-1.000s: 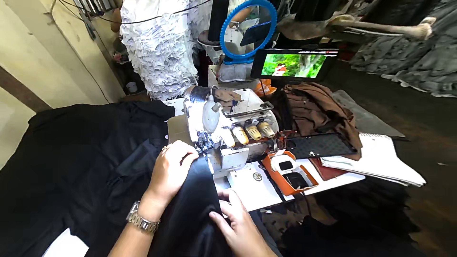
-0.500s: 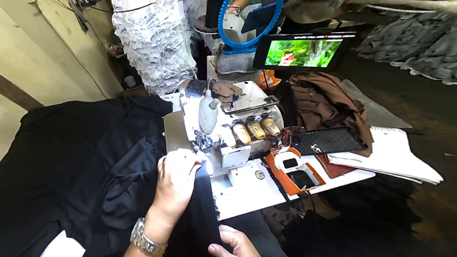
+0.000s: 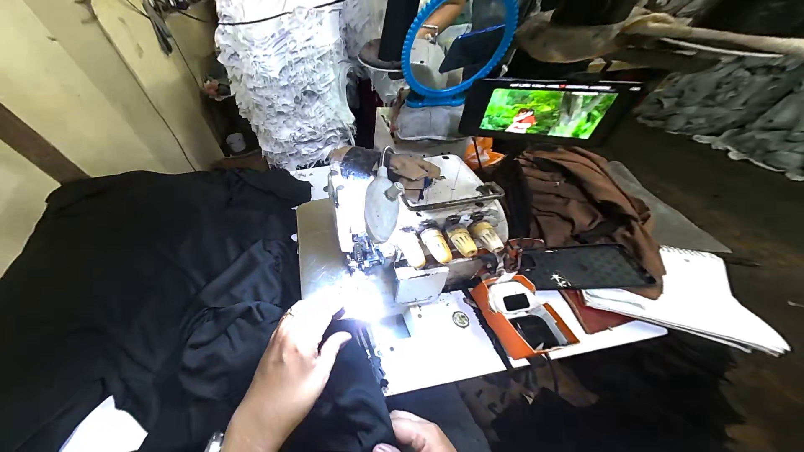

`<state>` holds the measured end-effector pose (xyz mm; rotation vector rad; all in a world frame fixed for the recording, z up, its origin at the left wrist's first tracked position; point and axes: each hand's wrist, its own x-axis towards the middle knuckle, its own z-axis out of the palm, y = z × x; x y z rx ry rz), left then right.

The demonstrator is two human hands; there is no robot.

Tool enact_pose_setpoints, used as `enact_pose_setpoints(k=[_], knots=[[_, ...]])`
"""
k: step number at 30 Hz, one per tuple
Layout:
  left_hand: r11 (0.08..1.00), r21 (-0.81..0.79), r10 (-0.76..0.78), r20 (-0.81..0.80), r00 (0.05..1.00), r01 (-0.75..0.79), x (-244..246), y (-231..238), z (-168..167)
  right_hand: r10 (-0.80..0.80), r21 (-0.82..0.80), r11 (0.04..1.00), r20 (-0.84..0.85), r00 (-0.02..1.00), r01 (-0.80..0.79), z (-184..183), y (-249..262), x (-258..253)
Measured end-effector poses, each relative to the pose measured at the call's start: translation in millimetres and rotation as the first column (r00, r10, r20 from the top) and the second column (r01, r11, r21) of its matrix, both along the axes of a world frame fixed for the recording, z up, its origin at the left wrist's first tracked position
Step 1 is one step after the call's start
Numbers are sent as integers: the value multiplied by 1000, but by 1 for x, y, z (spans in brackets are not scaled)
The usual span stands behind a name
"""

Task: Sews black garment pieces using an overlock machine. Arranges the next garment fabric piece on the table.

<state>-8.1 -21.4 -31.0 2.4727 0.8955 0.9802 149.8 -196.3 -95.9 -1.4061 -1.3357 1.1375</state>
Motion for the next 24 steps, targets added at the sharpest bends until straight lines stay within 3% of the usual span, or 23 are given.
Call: enact_pose_setpoints(k=[4,7,11,18,22,24], knots=[[990,140,-26,9,1000,25,0,-1,-9,-25,2,1000,-3,1000,25,-3,-3,-2],[991,125,-52,98,994,39,-8,0,-12,-53,9,999,-9,999,53,-1,-4,0],[978,191,-79,-50,996,87,-16,8,-28,-43,-9,999,4,999,43,0,-4,2],[993,100,-80,168,982,64,-11,15,-31,-69,25,997,14,998,68,0,-2,2],[945,316,27,182,983,-84,-21,-6,-47,-26,-24,999,27,999,27,-2,-13,2],[954,297,3,159,987,-51,-25,-24,-57,32,-83,996,14,999,-31,-8,-24,-2]])
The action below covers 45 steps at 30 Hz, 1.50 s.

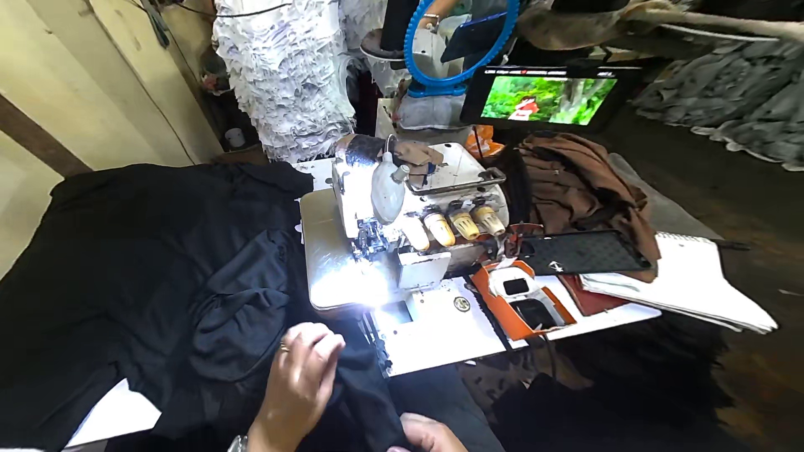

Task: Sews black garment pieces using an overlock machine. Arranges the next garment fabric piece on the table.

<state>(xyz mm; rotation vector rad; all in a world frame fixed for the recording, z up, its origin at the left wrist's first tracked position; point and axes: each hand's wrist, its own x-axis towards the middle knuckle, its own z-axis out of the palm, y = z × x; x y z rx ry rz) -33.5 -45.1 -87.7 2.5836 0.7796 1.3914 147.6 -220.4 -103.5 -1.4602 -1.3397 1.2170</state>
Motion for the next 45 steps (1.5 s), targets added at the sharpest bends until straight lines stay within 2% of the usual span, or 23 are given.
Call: enact_pose_setpoints(k=[3,5,10,12,14,17,19,21,22,24,26,28,30,32,34,37,38,42,45], knots=[[982,-183,-68,-96,993,50,0,-13,-11,83,-52,995,6,997,-82,-15,-14,-8],[952,-305,-47,-188,981,-13,3,-16,-13,123,-66,990,12,992,-122,-18,-16,-11],[898,-345,108,-432,896,-274,30,-26,4,168,-63,984,67,983,-164,-17,-13,-14],[876,-367,125,-455,882,-313,37,-27,3,197,-82,978,87,977,-190,-19,-14,-13],[874,-408,94,-389,917,-263,34,-25,-3,200,-80,978,103,974,-192,-19,-16,-11],[853,-517,-18,-169,985,-73,22,-20,-3,121,-11,993,197,973,-122,-7,-10,-2],[809,-585,-92,-26,995,60,16,-18,11,-44,119,993,260,965,13,12,3,2],[786,-599,-158,45,986,153,14,-18,28,-239,295,940,216,947,170,26,26,3],[791,-584,-184,59,981,184,15,-18,35,-283,354,911,161,945,212,30,39,3],[818,-535,-204,76,976,213,18,-18,44,-272,363,893,-38,962,267,42,63,0],[857,-478,-181,66,981,190,17,-15,48,-216,259,925,-239,946,277,52,78,-2],[897,-418,-151,9,988,141,11,-11,50,-187,121,962,-356,916,244,58,85,1],[936,-344,-113,-82,990,78,3,-8,52,-234,8,964,-439,867,264,61,88,3],[964,-263,-78,-171,982,31,-2,-6,56,-271,-15,955,-447,852,296,61,89,5],[964,-254,-120,-175,977,73,-4,-5,62,-270,44,947,-424,865,317,60,90,6],[888,-334,-332,10,943,316,1,-7,73,-217,151,941,-416,883,302,64,93,-1],[871,-344,-356,47,933,350,4,-8,76,-187,176,942,-429,884,285,66,93,-4],[882,-344,-327,45,944,322,10,-2,76,-139,191,946,-493,859,263,73,90,-9],[846,-426,-298,121,947,321,11,-5,81,-182,236,924,-420,889,300,75,87,-7]])
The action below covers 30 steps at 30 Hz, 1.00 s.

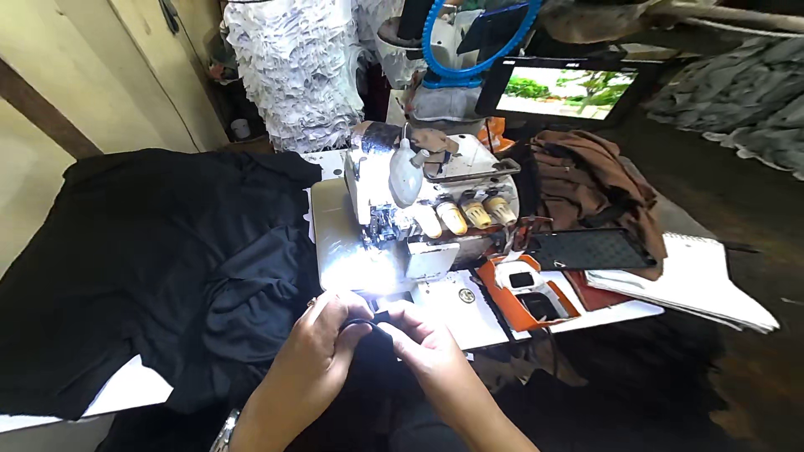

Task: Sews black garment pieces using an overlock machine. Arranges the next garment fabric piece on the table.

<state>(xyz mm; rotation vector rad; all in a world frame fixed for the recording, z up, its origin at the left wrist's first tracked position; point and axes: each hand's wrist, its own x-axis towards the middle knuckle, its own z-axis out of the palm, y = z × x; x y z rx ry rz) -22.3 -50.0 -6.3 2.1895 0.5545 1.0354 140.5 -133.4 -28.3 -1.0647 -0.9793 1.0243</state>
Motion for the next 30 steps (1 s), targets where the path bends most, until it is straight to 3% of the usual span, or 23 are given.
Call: enact_pose_setpoints(k=[6,11,17,21,25,30], knots=[[953,-276,-76,180,981,125,3,-3,0,-56,54,997,21,998,55,4,2,0],[918,-367,-49,266,963,148,6,-10,16,-50,49,998,16,999,50,7,1,-2],[914,-405,21,90,996,17,3,-4,1,-71,99,993,42,997,66,9,0,-4],[939,-343,4,19,1000,3,2,1,7,-118,249,966,162,980,75,9,3,-4],[952,-304,-44,26,999,50,-6,15,32,-45,389,918,303,952,-81,-7,6,-4],[959,-274,75,1,997,-72,-21,34,76,81,68,988,543,836,-140,-51,-6,-21]])
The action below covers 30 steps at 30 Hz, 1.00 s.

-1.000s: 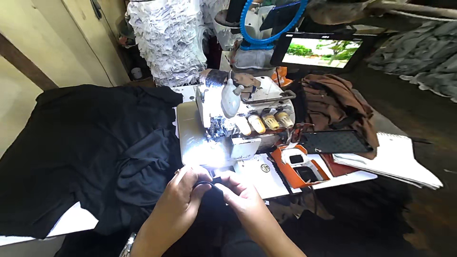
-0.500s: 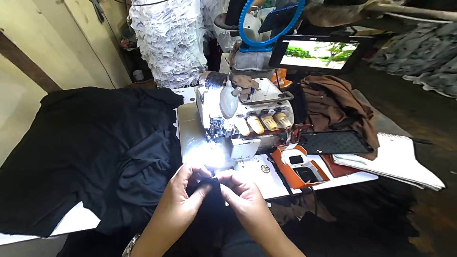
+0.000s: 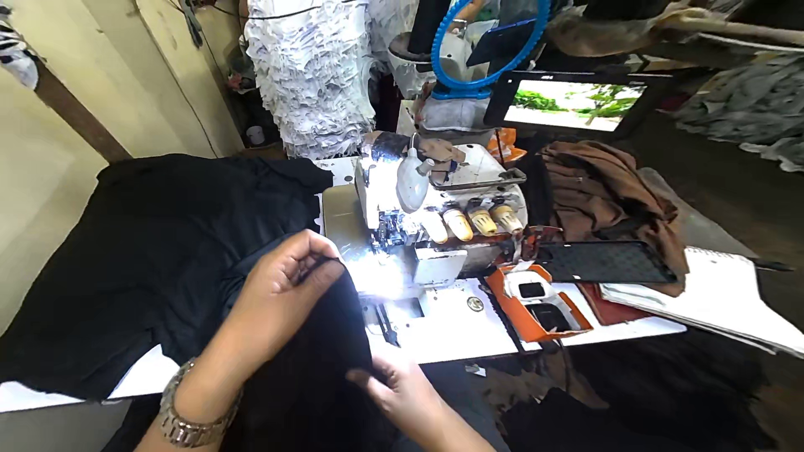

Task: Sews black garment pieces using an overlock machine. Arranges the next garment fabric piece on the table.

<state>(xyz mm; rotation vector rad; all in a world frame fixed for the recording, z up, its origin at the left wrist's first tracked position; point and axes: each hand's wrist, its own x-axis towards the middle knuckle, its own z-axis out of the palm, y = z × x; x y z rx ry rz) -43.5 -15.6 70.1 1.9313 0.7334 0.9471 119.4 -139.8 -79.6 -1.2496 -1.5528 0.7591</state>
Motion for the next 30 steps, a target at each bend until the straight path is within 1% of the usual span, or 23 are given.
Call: enact_pose_setpoints(k=[1,3,5,6,8,9,10,11,12,13,14,16,18,20,22,23,25,28,30], knots=[[999,15,28,-1,1000,-28,-2,5,2,-3,-58,998,44,999,5,-6,-3,0],[998,39,51,17,999,-52,-6,11,1,-1,-128,992,67,998,10,-9,-8,4],[995,72,68,49,996,-72,-7,13,3,19,-135,991,31,999,-14,4,-15,15],[992,100,69,79,994,-77,-6,14,6,61,-128,990,-29,998,-64,20,-21,23],[985,144,64,171,983,-90,-3,18,14,223,-88,967,-166,960,-240,55,-31,38],[982,155,73,212,975,-108,1,21,14,288,-78,947,-213,934,-310,66,-35,43],[976,174,91,223,970,-132,6,24,11,298,-95,940,-231,926,-327,68,-38,46],[965,209,118,187,975,-157,14,28,3,245,-146,948,-225,943,-281,63,-40,45],[951,255,154,109,982,-177,22,33,-9,161,-222,953,-210,964,-207,52,-41,43],[939,291,190,9,982,-184,31,37,-25,79,-304,942,-203,976,-140,36,-42,39],[938,296,218,-104,970,-179,39,42,-42,19,-366,926,-196,980,-91,19,-43,37],[944,280,251,-280,926,-172,52,51,-72,-31,-407,912,-166,986,-40,-6,-46,33],[934,304,299,-375,877,-188,64,58,-84,-49,-392,920,-153,987,-15,-12,-45,32],[923,331,333,-432,838,-195,78,66,-77,-88,-365,930,-149,985,27,-3,-36,32],[924,317,350,-484,802,-211,94,77,-67,-134,-343,936,-149,980,76,7,-23,32],[925,307,359,-505,785,-226,101,85,-64,-143,-328,941,-163,976,83,9,-16,33],[913,333,387,-518,762,-237,111,101,-66,-146,-300,951,-206,968,79,10,-8,32],[907,363,377,-474,796,-214,105,98,-65,-155,-297,952,-259,954,74,4,-10,27],[898,359,389,-383,838,-253,93,90,-65,-151,-313,948,-265,952,64,2,-18,24]])
